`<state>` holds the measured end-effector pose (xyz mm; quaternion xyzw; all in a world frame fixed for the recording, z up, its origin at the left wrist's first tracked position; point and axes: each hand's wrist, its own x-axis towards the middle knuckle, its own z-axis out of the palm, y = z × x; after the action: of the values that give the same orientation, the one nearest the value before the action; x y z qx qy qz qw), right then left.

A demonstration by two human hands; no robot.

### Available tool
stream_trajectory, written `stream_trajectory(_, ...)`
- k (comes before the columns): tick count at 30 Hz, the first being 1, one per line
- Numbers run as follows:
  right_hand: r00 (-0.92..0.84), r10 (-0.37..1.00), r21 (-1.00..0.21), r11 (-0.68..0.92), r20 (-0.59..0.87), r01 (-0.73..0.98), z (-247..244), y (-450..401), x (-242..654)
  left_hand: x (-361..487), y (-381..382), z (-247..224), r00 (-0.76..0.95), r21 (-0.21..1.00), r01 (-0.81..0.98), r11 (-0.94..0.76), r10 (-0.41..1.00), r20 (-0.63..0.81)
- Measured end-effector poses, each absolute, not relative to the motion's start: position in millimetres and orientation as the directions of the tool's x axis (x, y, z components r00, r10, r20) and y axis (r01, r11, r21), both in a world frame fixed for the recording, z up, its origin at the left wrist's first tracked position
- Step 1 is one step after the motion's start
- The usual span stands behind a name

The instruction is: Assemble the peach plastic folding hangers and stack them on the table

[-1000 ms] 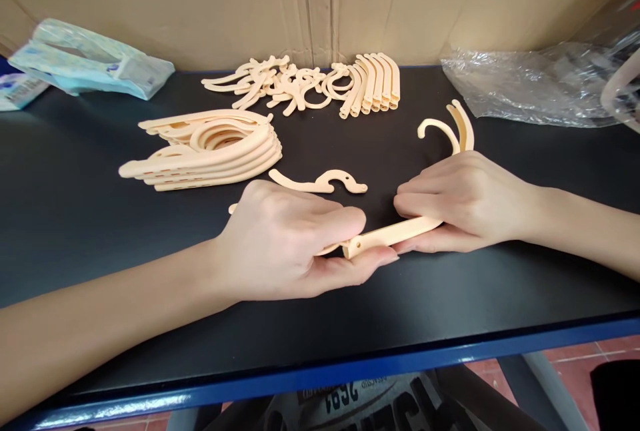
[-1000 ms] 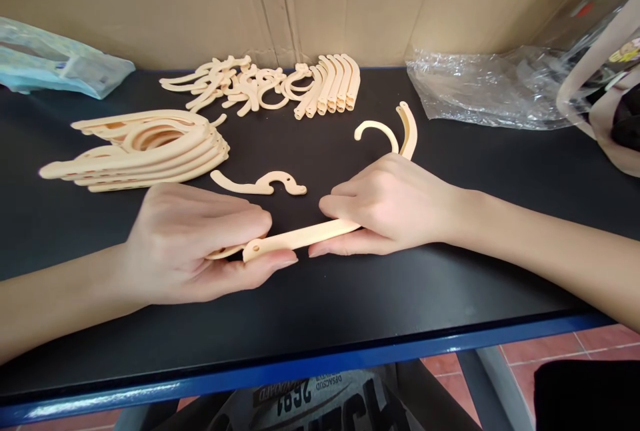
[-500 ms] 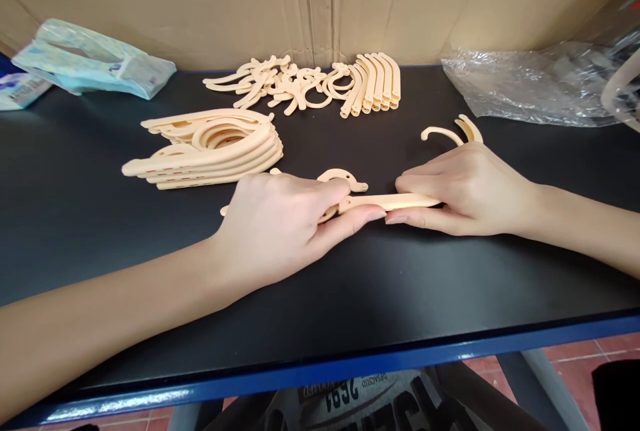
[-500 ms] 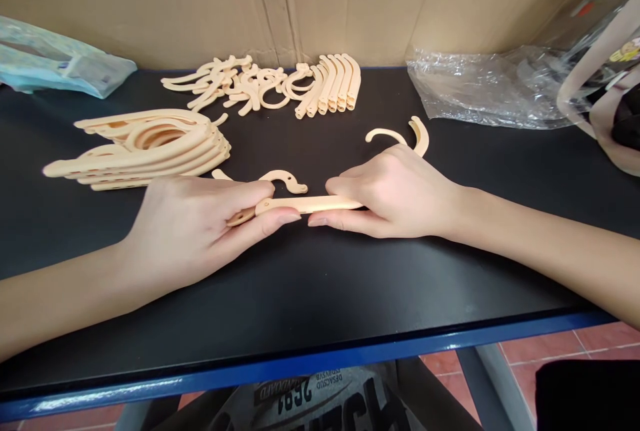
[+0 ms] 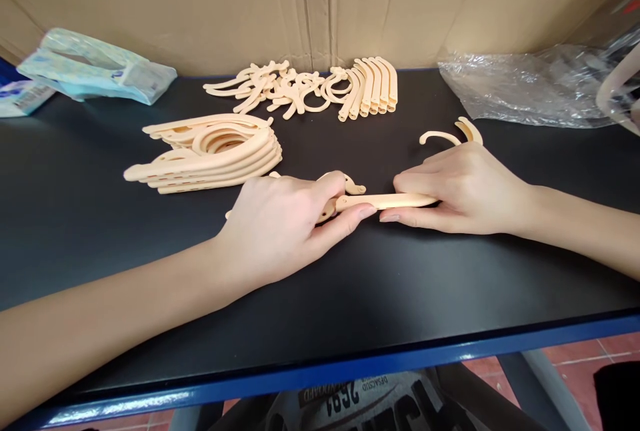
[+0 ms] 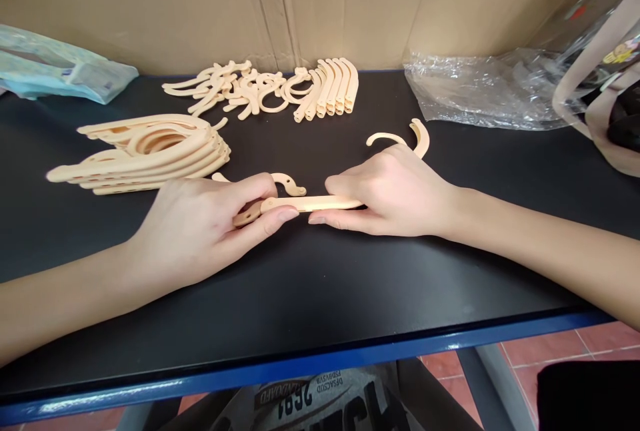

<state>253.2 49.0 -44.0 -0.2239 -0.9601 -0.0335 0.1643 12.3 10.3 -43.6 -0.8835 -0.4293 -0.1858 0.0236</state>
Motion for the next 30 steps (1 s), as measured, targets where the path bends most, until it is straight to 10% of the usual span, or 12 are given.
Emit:
stream_trajectory(10,-0.88,0.337,-0.015,0.936,0.334,0.353,-44.5,49.7,255.1,7.6,16.7,-42.4,0.708,0.34,0.532,-0.775,0.628,0.323)
stream_trajectory(19,-0.882,0.339,0.028,0.929,0.328,0.368,-43.6,49.6,255.1,6.4,11.4,-47.5,0.733,0.27,0.433,-0.86,0.51,0.449)
stream_trajectory(30,-0.651,0.686,-0.222,0.724,0.324,0.653,-45.3,58.2,253.1,8.4,15.3,-42.5,0.62,0.092,0.65,-0.754,0.596,0.51)
